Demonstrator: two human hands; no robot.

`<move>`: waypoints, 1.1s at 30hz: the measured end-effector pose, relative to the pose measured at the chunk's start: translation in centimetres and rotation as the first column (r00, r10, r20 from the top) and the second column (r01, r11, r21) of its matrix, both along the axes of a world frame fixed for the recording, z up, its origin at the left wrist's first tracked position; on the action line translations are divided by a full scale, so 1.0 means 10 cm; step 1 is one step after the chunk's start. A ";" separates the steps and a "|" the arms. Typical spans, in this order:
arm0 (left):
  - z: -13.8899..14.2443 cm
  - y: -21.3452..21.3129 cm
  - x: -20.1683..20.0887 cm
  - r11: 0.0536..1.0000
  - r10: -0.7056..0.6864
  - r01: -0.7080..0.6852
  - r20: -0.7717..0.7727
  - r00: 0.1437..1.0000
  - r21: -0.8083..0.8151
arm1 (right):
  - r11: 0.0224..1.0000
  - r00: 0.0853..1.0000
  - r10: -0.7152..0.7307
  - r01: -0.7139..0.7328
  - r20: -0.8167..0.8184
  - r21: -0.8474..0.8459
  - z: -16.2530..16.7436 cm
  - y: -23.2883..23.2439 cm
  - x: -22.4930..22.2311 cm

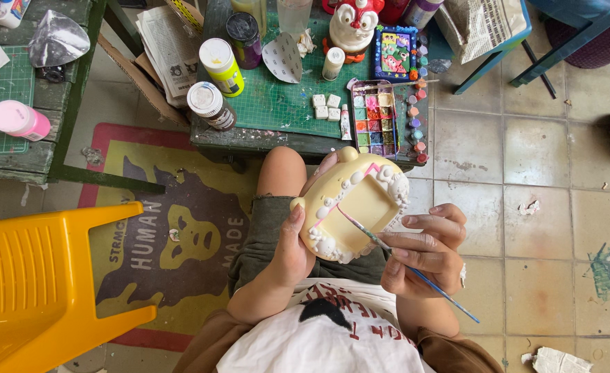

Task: The person paints a small ceramic frame with pink paint using a fine brush. They repeatedly dip the brush into a watercolor-style palette, apply paint to the raised decorative edges, and rotate the frame to reach different sides. The frame is held in the left hand while the right hand manipulates the brush.

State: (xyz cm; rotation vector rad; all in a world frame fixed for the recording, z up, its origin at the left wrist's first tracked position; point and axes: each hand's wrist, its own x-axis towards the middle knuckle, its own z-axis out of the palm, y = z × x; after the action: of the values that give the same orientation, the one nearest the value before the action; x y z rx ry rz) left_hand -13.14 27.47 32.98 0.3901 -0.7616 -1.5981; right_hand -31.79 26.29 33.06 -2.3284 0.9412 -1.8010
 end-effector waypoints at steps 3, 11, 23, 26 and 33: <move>0.00 0.00 0.01 1.000 0.003 -0.003 0.002 1.000 0.002 | 1.000 1.000 -0.001 0.001 -0.005 -0.006 0.00 -0.01 0.00; 0.01 0.00 0.01 1.000 0.005 -0.005 0.005 1.000 -0.001 | 1.000 1.000 0.005 -0.005 -0.011 -0.014 -0.01 -0.01 0.01; 0.03 0.00 0.00 1.000 -0.002 0.002 0.009 1.000 -0.001 | 1.000 1.000 -0.018 0.019 -0.015 0.025 0.02 0.04 -0.01; 0.04 -0.02 -0.01 1.000 -0.006 0.006 0.008 1.000 -0.002 | 0.999 0.999 0.004 -0.002 -0.054 0.044 0.03 0.03 -0.02; 0.03 -0.02 0.00 1.000 -0.009 0.009 0.000 1.000 0.011 | 0.999 1.000 0.002 -0.001 -0.028 0.038 0.02 0.04 -0.01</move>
State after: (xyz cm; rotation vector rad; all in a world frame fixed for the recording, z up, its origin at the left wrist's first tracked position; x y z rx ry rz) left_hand -13.17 27.24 33.29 0.3953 -0.7562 -1.6117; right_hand -31.88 26.66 33.23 -2.3377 0.9677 -1.7385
